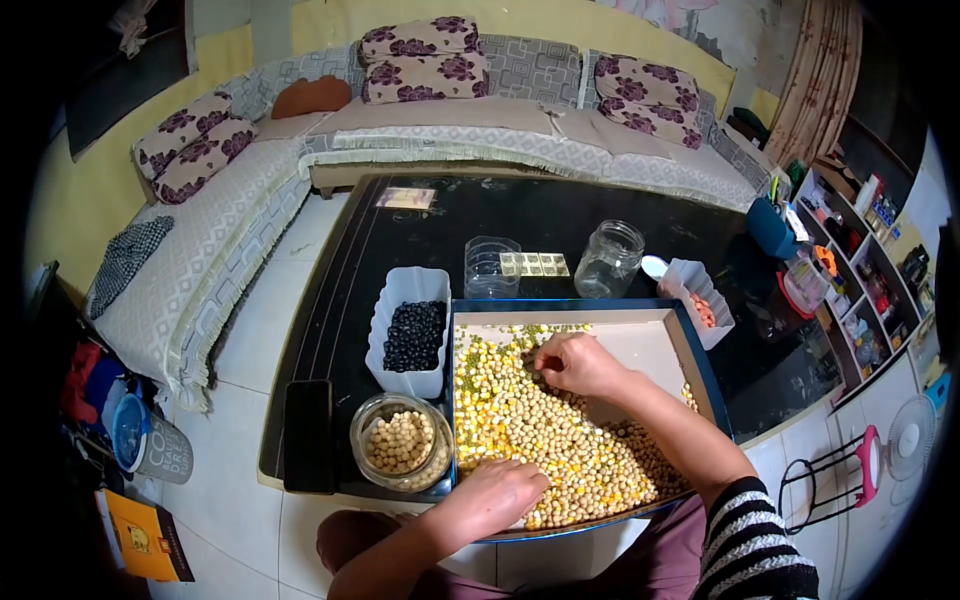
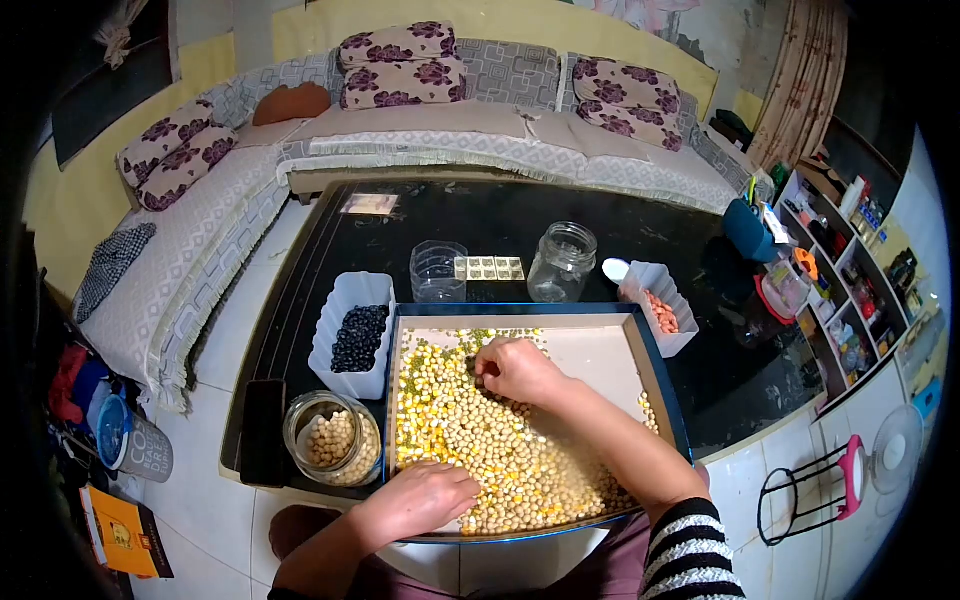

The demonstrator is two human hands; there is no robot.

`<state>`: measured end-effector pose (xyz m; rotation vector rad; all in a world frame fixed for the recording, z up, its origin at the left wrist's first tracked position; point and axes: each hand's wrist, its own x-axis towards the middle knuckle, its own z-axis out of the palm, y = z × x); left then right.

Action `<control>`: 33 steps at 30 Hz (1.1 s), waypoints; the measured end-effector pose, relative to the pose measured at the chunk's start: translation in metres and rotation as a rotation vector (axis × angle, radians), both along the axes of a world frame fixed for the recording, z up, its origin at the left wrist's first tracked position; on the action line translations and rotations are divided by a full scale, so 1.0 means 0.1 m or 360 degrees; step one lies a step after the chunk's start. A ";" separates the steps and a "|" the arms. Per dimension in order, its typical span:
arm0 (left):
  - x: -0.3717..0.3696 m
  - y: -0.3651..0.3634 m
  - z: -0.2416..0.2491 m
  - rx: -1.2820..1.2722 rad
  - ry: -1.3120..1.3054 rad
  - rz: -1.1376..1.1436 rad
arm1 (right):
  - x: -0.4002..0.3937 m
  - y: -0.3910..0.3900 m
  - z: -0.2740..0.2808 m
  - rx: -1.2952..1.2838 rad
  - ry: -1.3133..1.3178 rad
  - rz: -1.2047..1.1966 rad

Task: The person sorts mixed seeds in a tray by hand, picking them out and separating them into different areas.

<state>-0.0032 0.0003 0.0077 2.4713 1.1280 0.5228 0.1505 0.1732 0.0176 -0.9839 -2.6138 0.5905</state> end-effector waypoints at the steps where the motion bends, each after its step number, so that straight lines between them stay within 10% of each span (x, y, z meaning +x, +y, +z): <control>1: 0.00 0.00 0.00 -0.0009 0.0001 -0.0002 | -0.01 0.00 -0.03 -0.0011 0.0033 0.0050; 14: -0.01 -0.01 0.00 -0.0004 0.0001 0.0004 | -0.06 0.04 -0.02 0.0181 -0.0318 0.0088; 21: 0.00 -0.01 -0.03 0.0007 -0.0017 0.0001 | -0.22 -0.12 0.40 -0.0354 0.0267 -0.0022; 33: 0.01 -0.02 -0.01 -0.0049 0.0015 0.0035 | -0.97 -0.77 0.80 -0.0130 0.0593 0.0660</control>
